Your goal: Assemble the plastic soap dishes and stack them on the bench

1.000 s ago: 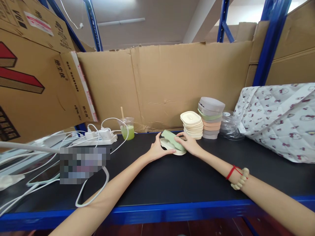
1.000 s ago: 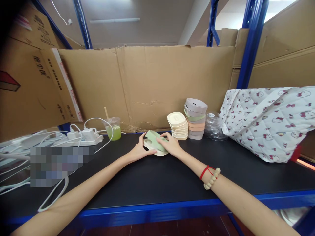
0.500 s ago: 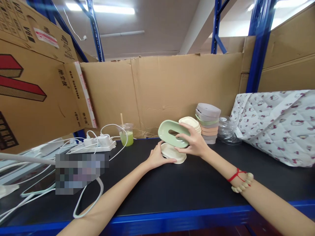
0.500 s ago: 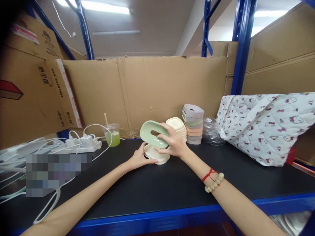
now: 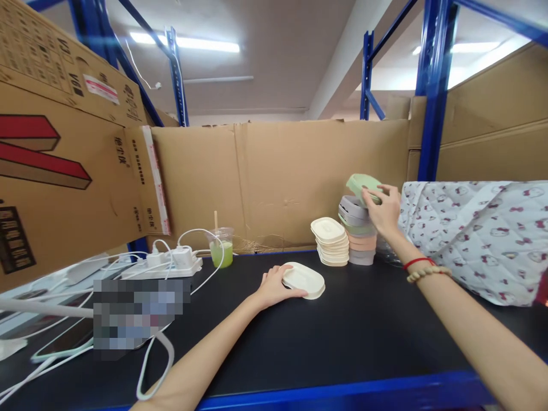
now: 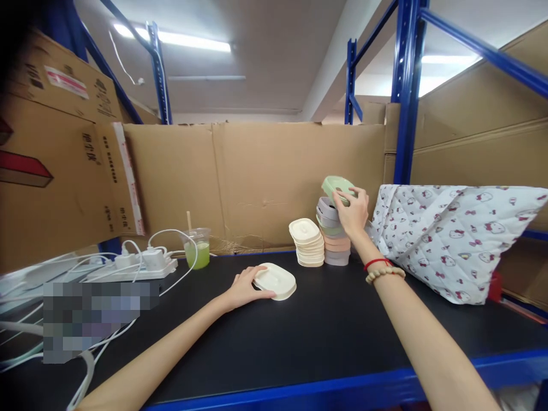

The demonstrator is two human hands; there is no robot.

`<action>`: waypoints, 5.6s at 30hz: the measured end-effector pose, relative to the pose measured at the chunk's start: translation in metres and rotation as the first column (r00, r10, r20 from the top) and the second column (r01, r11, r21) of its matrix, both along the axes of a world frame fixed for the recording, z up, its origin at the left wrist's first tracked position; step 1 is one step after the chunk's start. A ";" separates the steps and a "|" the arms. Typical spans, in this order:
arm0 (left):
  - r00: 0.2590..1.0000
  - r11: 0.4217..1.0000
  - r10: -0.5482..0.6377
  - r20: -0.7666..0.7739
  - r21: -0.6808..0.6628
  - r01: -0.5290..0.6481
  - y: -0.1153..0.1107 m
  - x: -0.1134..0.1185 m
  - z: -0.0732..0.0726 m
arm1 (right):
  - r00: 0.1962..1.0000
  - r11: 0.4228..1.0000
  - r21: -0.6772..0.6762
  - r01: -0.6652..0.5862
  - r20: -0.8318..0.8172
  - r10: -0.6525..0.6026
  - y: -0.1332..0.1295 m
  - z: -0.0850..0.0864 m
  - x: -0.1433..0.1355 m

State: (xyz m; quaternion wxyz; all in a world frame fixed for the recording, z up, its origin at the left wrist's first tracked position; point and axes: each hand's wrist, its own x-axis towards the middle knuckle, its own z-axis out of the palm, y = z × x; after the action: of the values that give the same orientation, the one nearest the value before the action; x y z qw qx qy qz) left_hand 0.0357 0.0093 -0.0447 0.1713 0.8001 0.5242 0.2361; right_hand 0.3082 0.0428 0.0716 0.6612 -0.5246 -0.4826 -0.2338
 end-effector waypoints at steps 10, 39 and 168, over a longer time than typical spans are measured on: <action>0.997 0.999 0.052 0.054 -0.013 -0.051 0.002 0.001 0.000 | 0.973 0.934 -0.358 -0.004 0.212 0.085 0.017 0.012 0.021; 0.988 0.992 0.119 0.094 0.040 -0.123 0.006 0.002 -0.004 | 0.954 0.833 -0.517 0.199 0.296 -0.044 0.024 -0.006 0.011; 0.997 0.935 -0.064 0.030 0.352 0.049 -0.011 0.012 -0.001 | 0.725 0.858 -0.392 -0.331 0.477 0.497 -0.050 -0.103 -0.060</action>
State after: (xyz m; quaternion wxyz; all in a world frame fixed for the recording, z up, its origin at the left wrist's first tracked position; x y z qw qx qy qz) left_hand 0.0474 -0.0014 -0.0453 0.0434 0.8275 0.4469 0.3372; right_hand 0.2484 -0.0076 -0.0315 0.4436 -0.3970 -0.7890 -0.1518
